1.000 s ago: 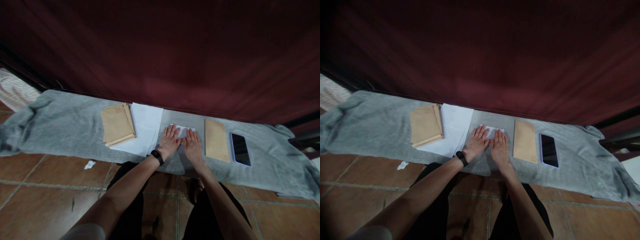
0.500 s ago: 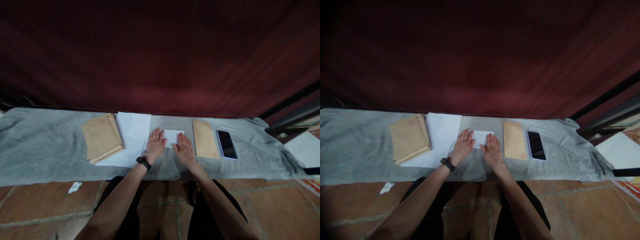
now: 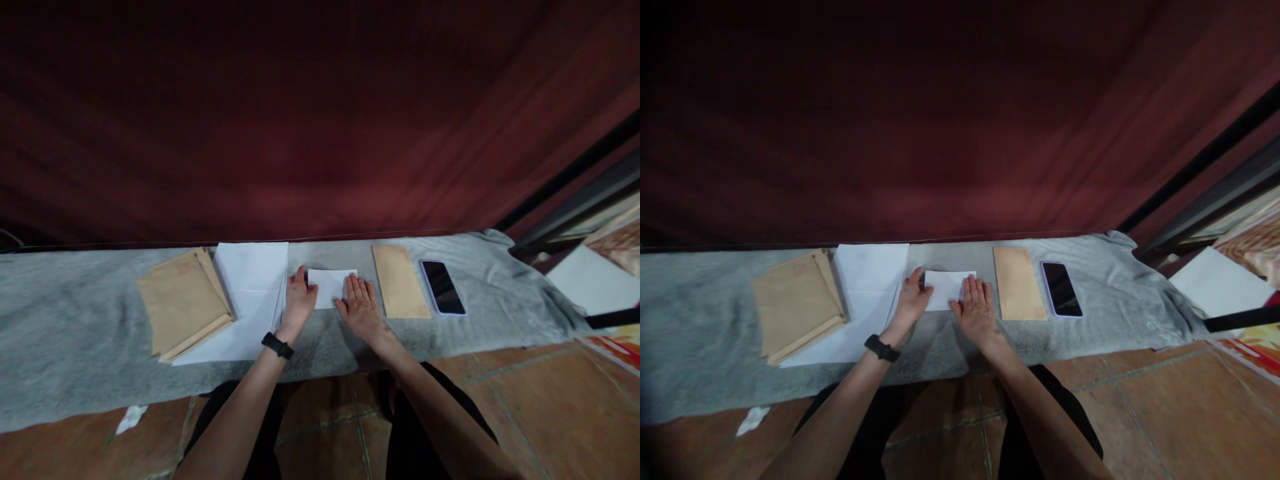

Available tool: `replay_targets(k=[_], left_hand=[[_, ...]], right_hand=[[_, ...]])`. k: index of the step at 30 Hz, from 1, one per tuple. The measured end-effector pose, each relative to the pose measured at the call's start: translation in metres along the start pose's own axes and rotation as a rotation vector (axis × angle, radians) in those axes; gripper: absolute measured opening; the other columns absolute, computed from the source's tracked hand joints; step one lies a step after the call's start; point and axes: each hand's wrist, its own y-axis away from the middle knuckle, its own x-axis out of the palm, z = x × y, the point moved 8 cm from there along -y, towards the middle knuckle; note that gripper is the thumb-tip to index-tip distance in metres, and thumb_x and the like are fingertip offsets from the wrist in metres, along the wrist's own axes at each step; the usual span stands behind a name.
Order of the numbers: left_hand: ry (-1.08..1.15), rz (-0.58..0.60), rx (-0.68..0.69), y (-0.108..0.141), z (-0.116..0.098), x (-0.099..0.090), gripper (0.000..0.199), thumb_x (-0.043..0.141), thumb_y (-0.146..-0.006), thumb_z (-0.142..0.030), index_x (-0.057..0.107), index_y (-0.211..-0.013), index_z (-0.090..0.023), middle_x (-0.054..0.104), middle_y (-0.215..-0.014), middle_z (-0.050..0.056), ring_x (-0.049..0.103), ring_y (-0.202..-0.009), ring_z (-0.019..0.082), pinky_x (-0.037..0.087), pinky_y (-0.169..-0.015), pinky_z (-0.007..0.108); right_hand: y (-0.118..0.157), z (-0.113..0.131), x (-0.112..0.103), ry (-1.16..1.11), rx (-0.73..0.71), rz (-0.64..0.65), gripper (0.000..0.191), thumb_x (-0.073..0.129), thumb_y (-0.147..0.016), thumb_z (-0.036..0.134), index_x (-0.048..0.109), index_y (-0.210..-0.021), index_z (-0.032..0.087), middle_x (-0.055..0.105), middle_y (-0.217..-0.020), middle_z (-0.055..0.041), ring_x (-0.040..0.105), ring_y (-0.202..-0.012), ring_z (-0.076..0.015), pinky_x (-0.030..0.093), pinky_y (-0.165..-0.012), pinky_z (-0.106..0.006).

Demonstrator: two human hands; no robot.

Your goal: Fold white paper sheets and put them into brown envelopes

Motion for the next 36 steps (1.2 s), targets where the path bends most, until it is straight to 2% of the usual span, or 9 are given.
replay_targets(k=[4, 7, 9, 12, 14, 17, 21, 28, 36], left_hand=[[0.438, 0.072, -0.136, 0.001, 0.008, 0.008, 0.07, 0.058, -0.075, -0.01, 0.044, -0.143, -0.016, 0.068, -0.09, 0.003, 0.068, -0.078, 0.018, 0.055, -0.072, 0.031], [0.634, 0.046, -0.143, 0.002, 0.003, 0.005, 0.069, 0.061, -0.072, -0.012, 0.049, -0.139, -0.018, 0.066, -0.087, 0.0, 0.065, -0.071, 0.014, 0.052, -0.066, 0.026], [0.731, 0.058, -0.146, 0.002, -0.003, 0.003, 0.064, 0.066, -0.072, -0.017, 0.053, -0.134, -0.018, 0.065, -0.086, -0.001, 0.064, -0.07, 0.013, 0.051, -0.065, 0.024], [0.907, 0.127, -0.189, 0.003, -0.011, 0.006, 0.053, 0.066, -0.082, -0.037, 0.055, -0.13, -0.019, 0.067, -0.092, 0.003, 0.066, -0.077, 0.015, 0.053, -0.07, 0.027], [0.941, 0.129, -0.232, 0.004, -0.012, 0.009, 0.049, 0.06, -0.088, -0.047, 0.056, -0.128, -0.019, 0.069, -0.104, 0.008, 0.068, -0.09, 0.017, 0.055, -0.076, 0.029], [0.846, 0.145, -0.262, 0.011, -0.01, 0.016, 0.055, 0.068, -0.085, -0.043, 0.055, -0.133, -0.02, 0.069, -0.115, 0.01, 0.068, -0.102, 0.02, 0.054, -0.08, 0.029], [0.743, 0.23, -0.231, 0.015, -0.007, 0.023, 0.075, 0.076, -0.074, -0.024, 0.048, -0.144, -0.019, 0.071, -0.092, 0.004, 0.068, -0.078, 0.018, 0.052, -0.067, 0.027], [0.493, 0.283, 0.055, -0.005, -0.015, 0.002, 0.076, 0.065, -0.072, -0.011, 0.047, -0.146, -0.02, 0.063, -0.071, -0.005, 0.059, -0.062, 0.013, 0.046, -0.061, 0.023], [0.038, -0.027, 0.277, -0.014, -0.023, -0.02, 0.059, 0.059, -0.081, -0.009, 0.055, -0.139, -0.02, 0.065, -0.116, 0.008, 0.066, -0.096, 0.02, 0.054, -0.091, 0.034]], right_hand=[[-0.004, 0.003, -0.01, -0.063, -0.007, 0.058, 0.07, 0.039, -0.102, 0.052, 0.032, -0.155, 0.005, 0.029, -0.161, -0.0208, 0.025, -0.151, -0.0322, 0.018, -0.122, -0.054], [-0.006, 0.017, -0.021, -0.177, -0.133, 0.117, 0.071, 0.044, -0.099, 0.054, 0.03, -0.157, 0.015, 0.028, -0.164, -0.0129, 0.027, -0.151, -0.0278, 0.021, -0.124, -0.051], [-0.008, 0.021, -0.028, -0.288, -0.167, 0.144, 0.062, 0.044, -0.1, 0.043, 0.035, -0.155, 0.018, 0.036, -0.161, -0.0101, 0.037, -0.147, -0.0251, 0.028, -0.122, -0.045], [-0.017, 0.007, -0.036, -0.542, 0.001, 0.108, 0.047, 0.036, -0.101, 0.028, 0.051, -0.145, 0.02, 0.058, -0.145, -0.0094, 0.056, -0.13, -0.0229, 0.042, -0.112, -0.039], [-0.022, -0.009, -0.038, -0.804, 0.188, 0.037, 0.042, 0.036, -0.101, 0.033, 0.059, -0.134, 0.022, 0.069, -0.128, -0.0087, 0.065, -0.117, -0.0233, 0.051, -0.102, -0.038], [-0.025, -0.021, -0.031, -1.286, 0.437, -0.07, 0.041, 0.041, -0.098, 0.045, 0.062, -0.122, 0.019, 0.076, -0.11, -0.0093, 0.071, -0.101, -0.0249, 0.058, -0.085, -0.038], [-0.024, -0.016, -0.018, -1.659, 0.571, -0.06, 0.041, 0.06, -0.085, 0.048, 0.063, -0.111, 0.017, 0.076, -0.103, -0.0108, 0.072, -0.092, -0.0251, 0.059, -0.073, -0.036], [-0.016, -0.056, -0.015, -1.506, 0.717, -0.027, 0.033, 0.077, -0.063, 0.04, 0.063, -0.086, 0.02, 0.067, -0.068, 0.0022, 0.059, -0.056, -0.0129, 0.049, -0.048, -0.023], [-0.002, -0.053, 0.011, -1.281, 0.714, 0.334, 0.015, 0.069, -0.073, 0.024, 0.055, -0.068, 0.021, 0.064, -0.054, 0.0036, 0.054, -0.042, -0.0092, 0.046, -0.039, -0.019]])
